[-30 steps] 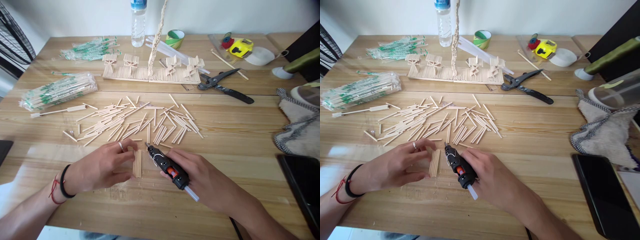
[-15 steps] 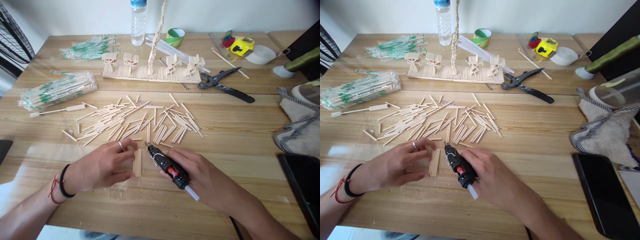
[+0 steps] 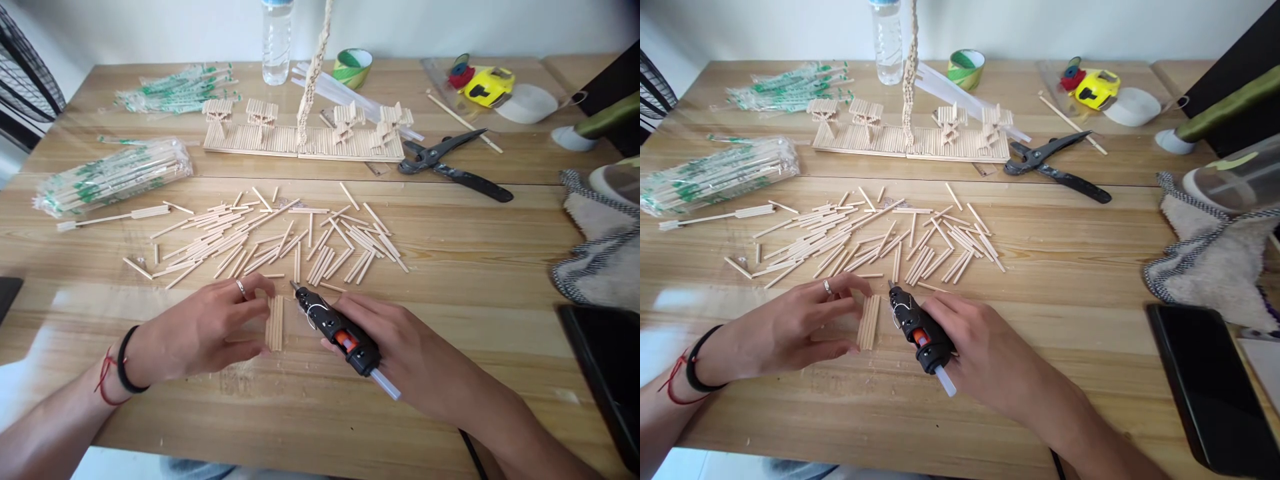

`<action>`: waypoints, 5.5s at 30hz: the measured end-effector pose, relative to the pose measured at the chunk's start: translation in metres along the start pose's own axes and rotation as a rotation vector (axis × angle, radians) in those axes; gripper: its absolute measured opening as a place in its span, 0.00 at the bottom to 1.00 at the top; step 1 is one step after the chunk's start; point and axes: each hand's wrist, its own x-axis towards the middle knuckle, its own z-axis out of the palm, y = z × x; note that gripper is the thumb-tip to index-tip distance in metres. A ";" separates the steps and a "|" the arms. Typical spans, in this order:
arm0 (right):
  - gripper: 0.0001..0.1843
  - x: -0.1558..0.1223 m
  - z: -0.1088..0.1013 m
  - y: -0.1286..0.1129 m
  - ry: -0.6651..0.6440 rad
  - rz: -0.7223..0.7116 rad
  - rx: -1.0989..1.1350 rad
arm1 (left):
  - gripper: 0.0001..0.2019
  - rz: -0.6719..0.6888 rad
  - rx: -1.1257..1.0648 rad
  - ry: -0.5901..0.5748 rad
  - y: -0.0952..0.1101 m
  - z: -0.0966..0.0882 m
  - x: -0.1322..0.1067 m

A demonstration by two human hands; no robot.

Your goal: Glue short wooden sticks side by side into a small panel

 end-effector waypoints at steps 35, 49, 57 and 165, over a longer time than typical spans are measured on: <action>0.16 0.000 0.001 0.002 -0.015 0.035 0.070 | 0.05 -0.039 0.016 -0.016 -0.001 0.003 -0.002; 0.23 -0.001 0.006 0.007 -0.027 0.034 0.091 | 0.10 -0.036 0.035 -0.011 0.000 0.004 -0.004; 0.19 0.000 0.004 0.003 -0.054 0.060 0.056 | 0.12 -0.052 0.026 -0.030 -0.002 0.006 -0.005; 0.20 -0.001 0.001 0.001 -0.036 0.027 0.061 | 0.05 -0.043 0.017 -0.038 0.000 0.003 -0.003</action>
